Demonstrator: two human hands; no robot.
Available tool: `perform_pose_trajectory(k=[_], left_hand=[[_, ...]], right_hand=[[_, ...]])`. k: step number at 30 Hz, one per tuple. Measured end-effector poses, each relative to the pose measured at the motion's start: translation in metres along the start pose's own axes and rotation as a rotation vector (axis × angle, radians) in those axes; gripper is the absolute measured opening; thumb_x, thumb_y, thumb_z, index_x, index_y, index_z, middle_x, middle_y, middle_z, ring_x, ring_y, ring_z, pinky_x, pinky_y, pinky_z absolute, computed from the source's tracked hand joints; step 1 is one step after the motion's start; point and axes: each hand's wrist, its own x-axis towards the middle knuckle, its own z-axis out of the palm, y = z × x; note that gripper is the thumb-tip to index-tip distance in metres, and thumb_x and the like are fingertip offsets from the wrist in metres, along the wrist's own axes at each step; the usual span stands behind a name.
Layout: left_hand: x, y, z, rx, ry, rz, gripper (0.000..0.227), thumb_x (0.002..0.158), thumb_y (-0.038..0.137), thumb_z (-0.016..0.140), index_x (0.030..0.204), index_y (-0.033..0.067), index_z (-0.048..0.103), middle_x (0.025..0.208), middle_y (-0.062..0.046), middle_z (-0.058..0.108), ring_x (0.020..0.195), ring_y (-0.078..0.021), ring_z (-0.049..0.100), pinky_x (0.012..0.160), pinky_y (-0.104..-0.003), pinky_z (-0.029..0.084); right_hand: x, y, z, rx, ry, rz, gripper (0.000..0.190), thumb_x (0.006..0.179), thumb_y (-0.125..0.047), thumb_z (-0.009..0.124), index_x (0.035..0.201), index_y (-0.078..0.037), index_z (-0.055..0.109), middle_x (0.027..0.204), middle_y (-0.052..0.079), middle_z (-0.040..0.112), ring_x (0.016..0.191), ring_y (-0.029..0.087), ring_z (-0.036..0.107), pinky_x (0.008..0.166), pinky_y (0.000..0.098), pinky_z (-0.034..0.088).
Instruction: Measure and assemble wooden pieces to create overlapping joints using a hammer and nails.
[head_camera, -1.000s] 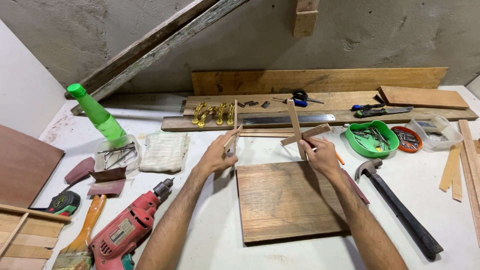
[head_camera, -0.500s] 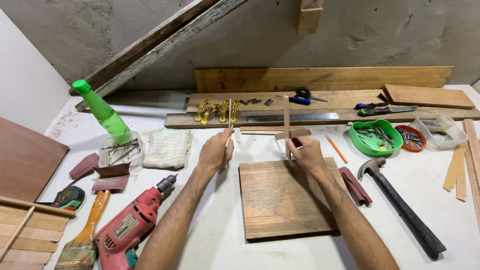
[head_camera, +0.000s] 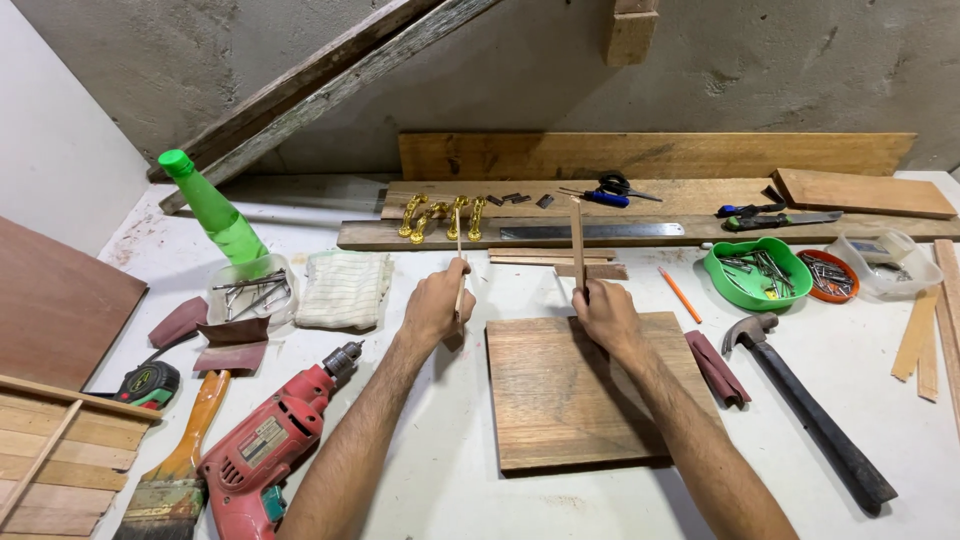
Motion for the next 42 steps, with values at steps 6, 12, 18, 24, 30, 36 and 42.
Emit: perform_pose_trajectory(k=[6,12,18,24,30,36,42], left_hand=[[0.003,-0.001,0.003,0.071,-0.008,-0.004,0.036,0.083,0.008,0.060,0.118,-0.0005,0.054,0.074,-0.020,0.069,0.068,-0.0353,0.073,0.062,-0.048,0.060],[-0.011,-0.026,0.007,-0.189,0.097,-0.042,0.070,0.079,0.006,0.061,0.144,-0.0059,0.037,0.082,-0.016,0.071,0.064,-0.0276,0.072,0.057,-0.043,0.063],[-0.025,-0.045,0.018,-0.225,0.204,-0.144,0.028,0.097,0.015,0.059,0.122,0.0036,0.060,0.102,-0.014,0.073,0.083,-0.0183,0.072,0.069,-0.037,0.062],[-0.033,-0.019,0.002,-0.820,0.025,-0.446,0.042,0.098,0.036,0.054,0.128,0.0065,0.053,0.098,-0.011,0.071,0.065,-0.0123,0.056,0.059,-0.031,0.056],[-0.034,-0.020,0.019,-0.766,0.036,-0.418,0.044,0.102,0.040,0.048,0.128,0.0062,0.054,0.098,-0.008,0.070,0.065,-0.0113,0.055,0.059,-0.030,0.054],[-0.033,-0.016,0.023,-0.589,0.103,-0.445,0.038,0.098,0.035,0.047,0.124,0.0087,0.058,0.091,-0.007,0.074,0.072,-0.0120,0.064,0.062,-0.033,0.054],[-0.033,-0.016,0.026,-0.563,0.101,-0.469,0.038,0.097,0.035,0.046,0.124,0.0109,0.058,0.091,-0.007,0.074,0.074,-0.0115,0.068,0.061,-0.037,0.059]], right_hand=[[-0.003,-0.046,-0.037,0.160,0.087,0.099,0.066,0.087,-0.009,0.065,0.146,0.010,0.042,0.072,0.017,0.072,0.059,0.026,0.072,0.053,0.0389,0.063],[0.004,-0.031,-0.011,0.018,0.273,-0.314,0.050,0.089,-0.012,0.062,0.139,-0.007,0.055,0.081,0.013,0.070,0.061,0.021,0.068,0.051,0.0365,0.060],[0.018,-0.031,0.022,-0.022,0.036,-0.154,0.022,0.114,-0.023,0.049,0.108,-0.004,0.059,0.067,0.006,0.059,0.043,0.011,0.045,0.034,0.0300,0.042],[0.022,-0.071,0.017,0.054,0.136,-0.257,0.023,0.109,-0.017,0.048,0.120,0.000,0.060,0.066,0.007,0.061,0.040,0.011,0.048,0.028,0.0275,0.041],[0.016,-0.084,0.012,0.237,0.044,-0.210,0.029,0.101,-0.007,0.054,0.129,-0.001,0.059,0.068,0.008,0.068,0.047,0.014,0.063,0.033,0.0252,0.053],[0.020,-0.074,0.021,0.225,0.085,-0.259,0.032,0.098,-0.005,0.056,0.130,-0.001,0.058,0.061,0.006,0.066,0.042,0.015,0.061,0.032,0.0260,0.051],[0.024,-0.074,0.025,0.245,0.045,-0.235,0.034,0.096,-0.006,0.056,0.130,0.000,0.056,0.062,0.004,0.065,0.042,0.013,0.061,0.032,0.0235,0.051]])
